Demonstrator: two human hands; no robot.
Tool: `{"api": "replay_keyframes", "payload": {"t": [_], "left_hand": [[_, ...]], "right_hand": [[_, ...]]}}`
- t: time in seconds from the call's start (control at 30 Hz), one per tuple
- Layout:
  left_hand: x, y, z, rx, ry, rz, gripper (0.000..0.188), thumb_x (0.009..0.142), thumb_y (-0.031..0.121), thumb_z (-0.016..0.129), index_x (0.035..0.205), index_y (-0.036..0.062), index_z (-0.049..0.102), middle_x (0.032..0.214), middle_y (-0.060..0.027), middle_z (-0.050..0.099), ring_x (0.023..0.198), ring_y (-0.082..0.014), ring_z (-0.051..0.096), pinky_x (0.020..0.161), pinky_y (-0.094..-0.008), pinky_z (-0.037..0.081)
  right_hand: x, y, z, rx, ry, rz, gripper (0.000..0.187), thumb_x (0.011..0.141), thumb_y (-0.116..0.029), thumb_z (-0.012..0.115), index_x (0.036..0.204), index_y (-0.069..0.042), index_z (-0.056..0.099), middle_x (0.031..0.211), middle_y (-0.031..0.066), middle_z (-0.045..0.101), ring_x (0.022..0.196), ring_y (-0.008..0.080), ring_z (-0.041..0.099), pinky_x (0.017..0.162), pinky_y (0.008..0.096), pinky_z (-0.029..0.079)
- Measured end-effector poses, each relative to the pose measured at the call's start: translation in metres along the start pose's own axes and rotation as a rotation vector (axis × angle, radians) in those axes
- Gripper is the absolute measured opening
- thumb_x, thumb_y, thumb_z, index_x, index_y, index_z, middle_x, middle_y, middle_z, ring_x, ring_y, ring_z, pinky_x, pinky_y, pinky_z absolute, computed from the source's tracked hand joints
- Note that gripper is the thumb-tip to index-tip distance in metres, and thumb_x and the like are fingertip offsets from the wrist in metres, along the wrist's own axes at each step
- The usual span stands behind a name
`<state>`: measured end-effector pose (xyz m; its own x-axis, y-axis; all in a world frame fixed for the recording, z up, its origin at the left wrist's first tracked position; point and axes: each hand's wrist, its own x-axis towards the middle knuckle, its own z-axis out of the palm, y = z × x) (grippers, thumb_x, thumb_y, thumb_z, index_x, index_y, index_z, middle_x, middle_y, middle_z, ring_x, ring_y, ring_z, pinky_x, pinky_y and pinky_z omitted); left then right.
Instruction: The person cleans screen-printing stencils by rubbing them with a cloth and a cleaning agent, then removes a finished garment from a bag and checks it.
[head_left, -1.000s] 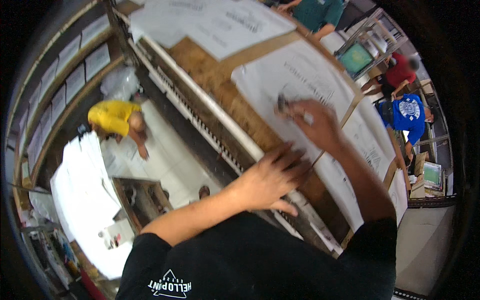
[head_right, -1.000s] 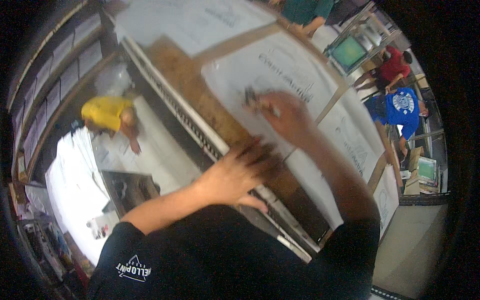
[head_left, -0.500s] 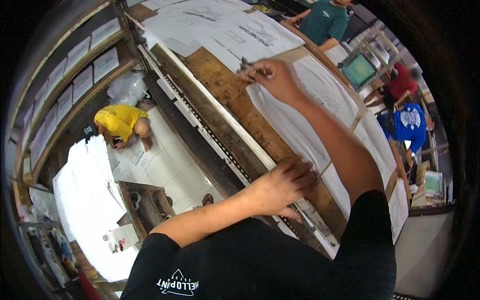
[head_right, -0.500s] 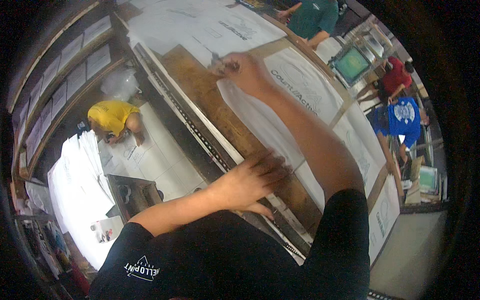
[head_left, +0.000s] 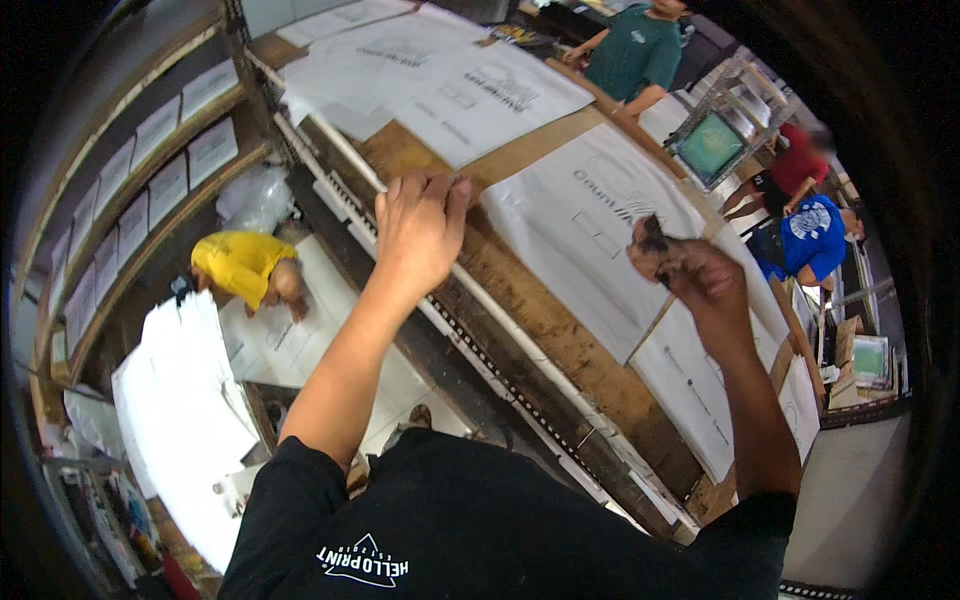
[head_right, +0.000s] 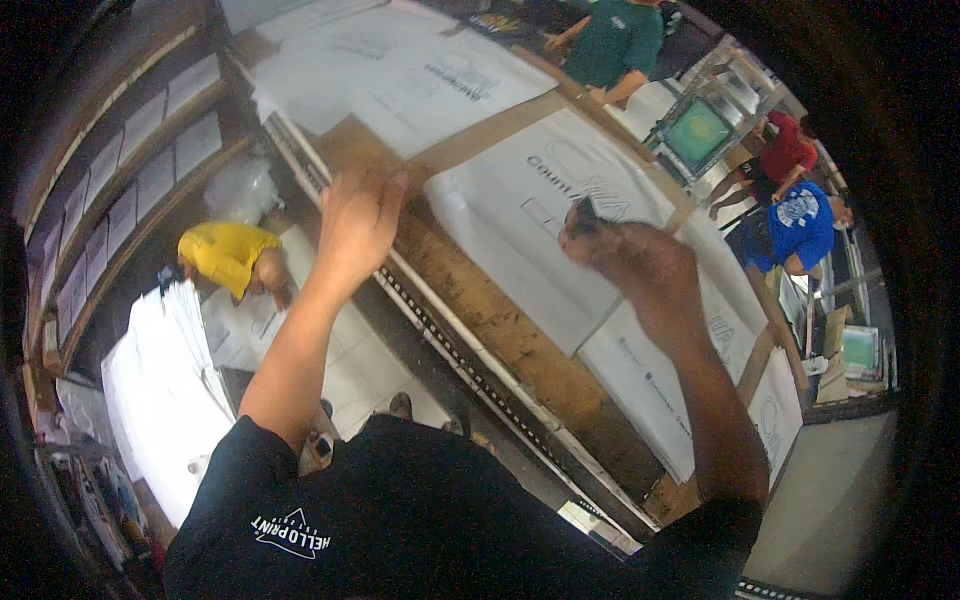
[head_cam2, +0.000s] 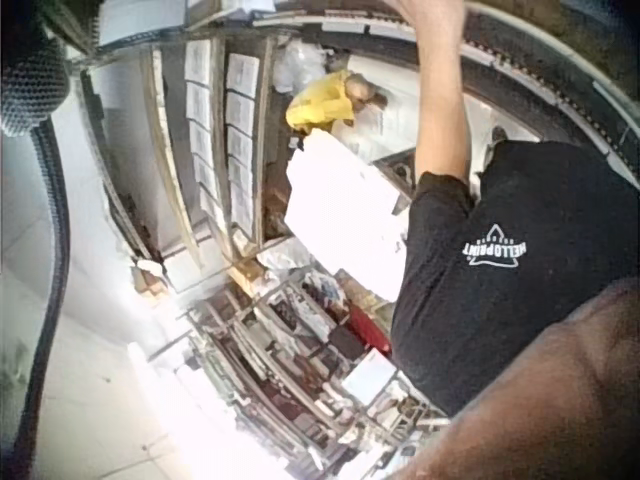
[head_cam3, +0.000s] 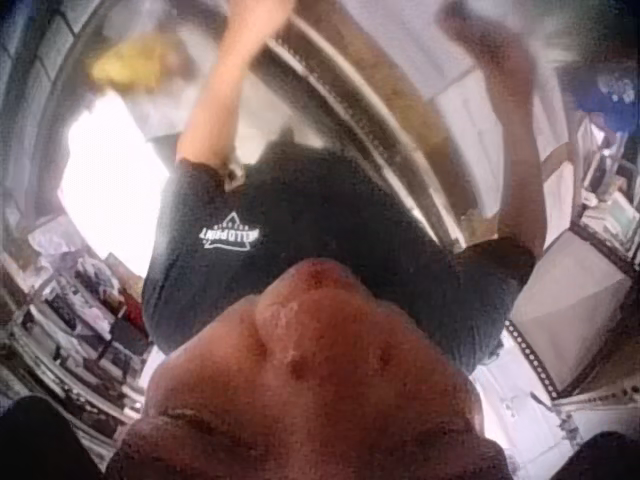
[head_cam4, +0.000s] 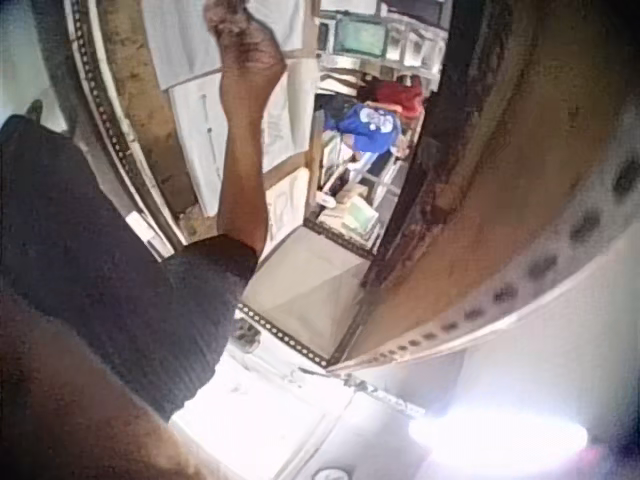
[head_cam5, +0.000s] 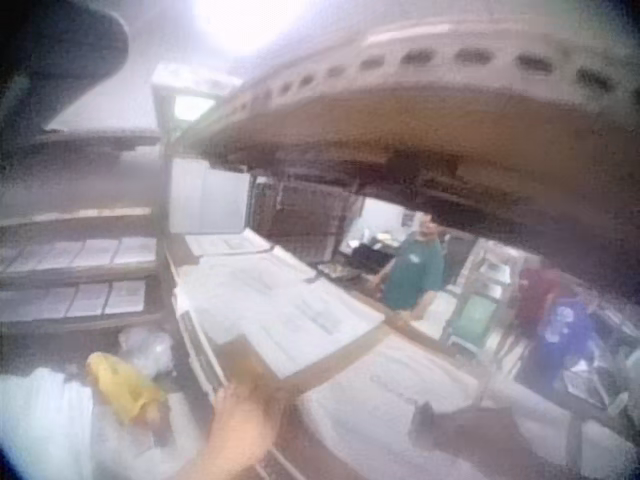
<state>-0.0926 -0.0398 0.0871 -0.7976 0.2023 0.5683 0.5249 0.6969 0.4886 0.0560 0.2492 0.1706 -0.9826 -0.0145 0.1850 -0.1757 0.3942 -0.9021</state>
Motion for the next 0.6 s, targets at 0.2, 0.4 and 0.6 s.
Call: {"api": "replay_keyframes", "payload": {"t": [0.2, 0.4, 0.6], "left_hand": [[0.045, -0.025, 0.064, -0.141, -0.242, 0.109, 0.035, 0.100, 0.036, 0.055, 0.098, 0.0043, 0.071, 0.100, -0.0198, 0.067, 0.101, -0.0410, 0.061, 0.088, -0.0479, 0.045], [0.059, -0.006, 0.053, -0.328, -0.334, 0.024, 0.035, 0.096, 0.033, 0.062, 0.096, -0.0013, 0.070, 0.084, -0.0236, 0.070, 0.079, -0.0431, 0.067, 0.070, -0.0456, 0.052], [0.025, 0.000, 0.035, 0.150, 0.010, 0.081, 0.029, 0.092, 0.025, 0.067, 0.104, -0.0003, 0.070, 0.094, -0.0225, 0.069, 0.090, -0.0411, 0.066, 0.080, -0.0477, 0.051]], "right_hand": [[-0.047, -0.004, -0.029, -0.137, 0.171, 0.044, 0.024, 0.095, 0.001, 0.062, 0.119, 0.004, 0.064, 0.110, 0.0074, 0.071, 0.105, 0.0155, 0.066, 0.099, 0.0334, 0.049], [-0.067, -0.008, -0.026, 0.056, 0.217, 0.078, 0.029, 0.093, 0.007, 0.059, 0.121, 0.002, 0.063, 0.114, 0.0086, 0.070, 0.107, 0.0163, 0.066, 0.098, 0.0346, 0.051], [-0.080, 0.026, -0.048, -0.278, 0.187, 0.101, 0.038, 0.088, 0.014, 0.057, 0.124, 0.004, 0.063, 0.118, 0.0100, 0.068, 0.110, 0.0168, 0.066, 0.098, 0.0328, 0.051]]}}
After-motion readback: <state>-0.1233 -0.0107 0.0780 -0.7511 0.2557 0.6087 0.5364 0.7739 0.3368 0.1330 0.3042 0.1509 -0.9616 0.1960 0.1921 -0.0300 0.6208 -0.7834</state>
